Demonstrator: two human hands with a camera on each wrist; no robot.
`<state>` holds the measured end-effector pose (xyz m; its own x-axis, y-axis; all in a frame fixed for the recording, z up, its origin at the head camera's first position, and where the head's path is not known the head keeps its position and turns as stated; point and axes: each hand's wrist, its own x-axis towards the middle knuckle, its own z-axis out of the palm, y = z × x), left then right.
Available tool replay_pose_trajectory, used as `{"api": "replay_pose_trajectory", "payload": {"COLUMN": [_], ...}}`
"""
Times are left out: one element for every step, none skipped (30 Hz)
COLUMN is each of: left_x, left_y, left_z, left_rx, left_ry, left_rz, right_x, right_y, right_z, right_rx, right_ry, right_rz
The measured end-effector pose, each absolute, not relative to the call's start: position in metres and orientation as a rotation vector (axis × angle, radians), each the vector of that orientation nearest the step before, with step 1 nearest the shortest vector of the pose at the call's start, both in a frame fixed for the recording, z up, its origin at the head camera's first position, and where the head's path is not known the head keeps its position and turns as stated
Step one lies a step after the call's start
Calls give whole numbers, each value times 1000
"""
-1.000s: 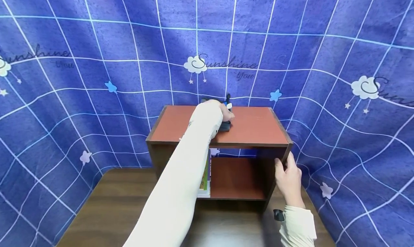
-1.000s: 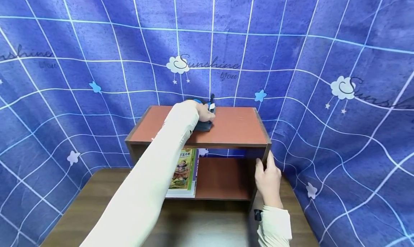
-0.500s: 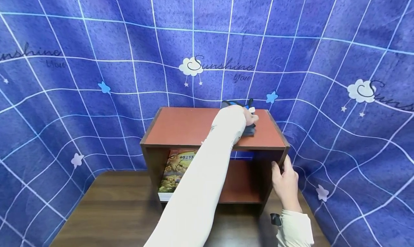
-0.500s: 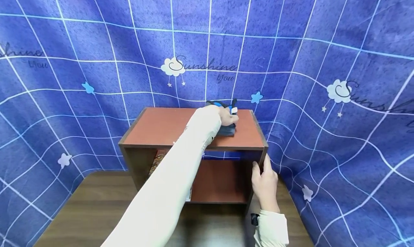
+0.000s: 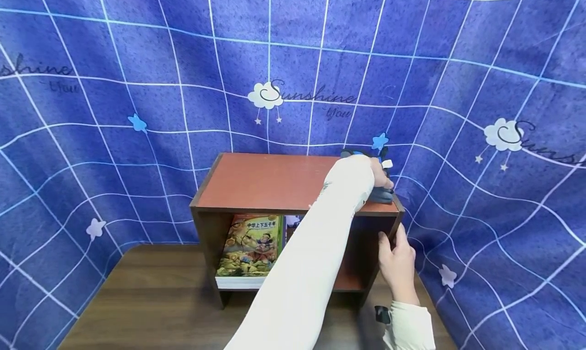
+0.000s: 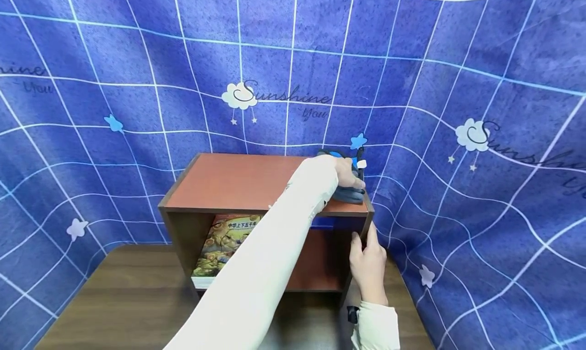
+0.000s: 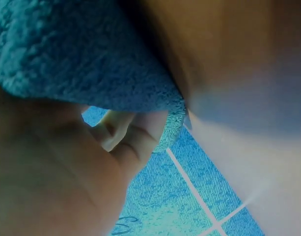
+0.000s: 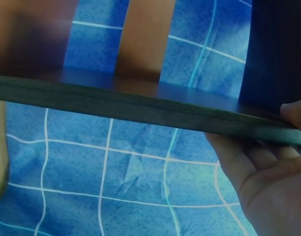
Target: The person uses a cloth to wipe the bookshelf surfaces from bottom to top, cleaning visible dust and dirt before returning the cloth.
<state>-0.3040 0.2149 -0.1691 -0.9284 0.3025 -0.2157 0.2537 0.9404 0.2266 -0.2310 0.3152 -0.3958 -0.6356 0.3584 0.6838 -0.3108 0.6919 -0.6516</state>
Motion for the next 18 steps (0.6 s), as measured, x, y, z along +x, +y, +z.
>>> {"api": "replay_pose_trajectory", "payload": {"left_x": [-304, -304, -305, -306, -308, -310, -312, -314, -315, -316, -317, -317, -317, -317, -316, -315, -313, -311], "left_y": [216, 216, 216, 216, 215, 214, 214, 213, 213, 212, 212, 211, 211, 210, 210, 209, 209, 208], "left_z": [-168, -166, -165, -164, -164, -163, -163, -163, -163, -162, -162, -161, -161, -161, -160, -160, -160, -161], "left_rx": [340, 276, 215, 158, 112, 74, 43, 1, -21, -38, -43, -50, -59, -87, -91, -108, -120, -121], "left_ry": [2841, 2824, 2809, 2787, 2772, 2764, 2757, 2748, 2750, 2753, 2767, 2775, 2778, 2773, 2775, 2769, 2760, 2749], "left_rz": [304, 315, 322, 354, 381, 398, 409, 431, 441, 466, 467, 472, 489, 521, 524, 541, 557, 576], "right_x": [-231, -232, -232, -233, -233, -233, -233, -234, -234, -234, -233, -233, -234, -234, -234, -234, -234, -234], "right_y": [314, 314, 313, 312, 311, 310, 309, 308, 308, 307, 307, 306, 306, 305, 305, 304, 304, 303], "right_z": [-396, -396, -396, -396, -396, -396, -396, -396, -396, -396, -395, -395, -395, -395, -395, -395, -396, -396], "right_rx": [-34, -33, -32, -27, -22, -16, -13, -12, -10, -9, -12, -13, -17, -15, -14, -11, -12, -13], "right_ry": [-2033, -2032, -2031, -2031, -2034, -2036, -2038, -2039, -2036, -2033, -2029, -2026, -2028, -2031, -2037, -2044, -2050, -2055], "right_rz": [979, 980, 981, 980, 981, 981, 980, 981, 980, 982, 984, 987, 992, 999, 1005, 1014, 1019, 1025]}}
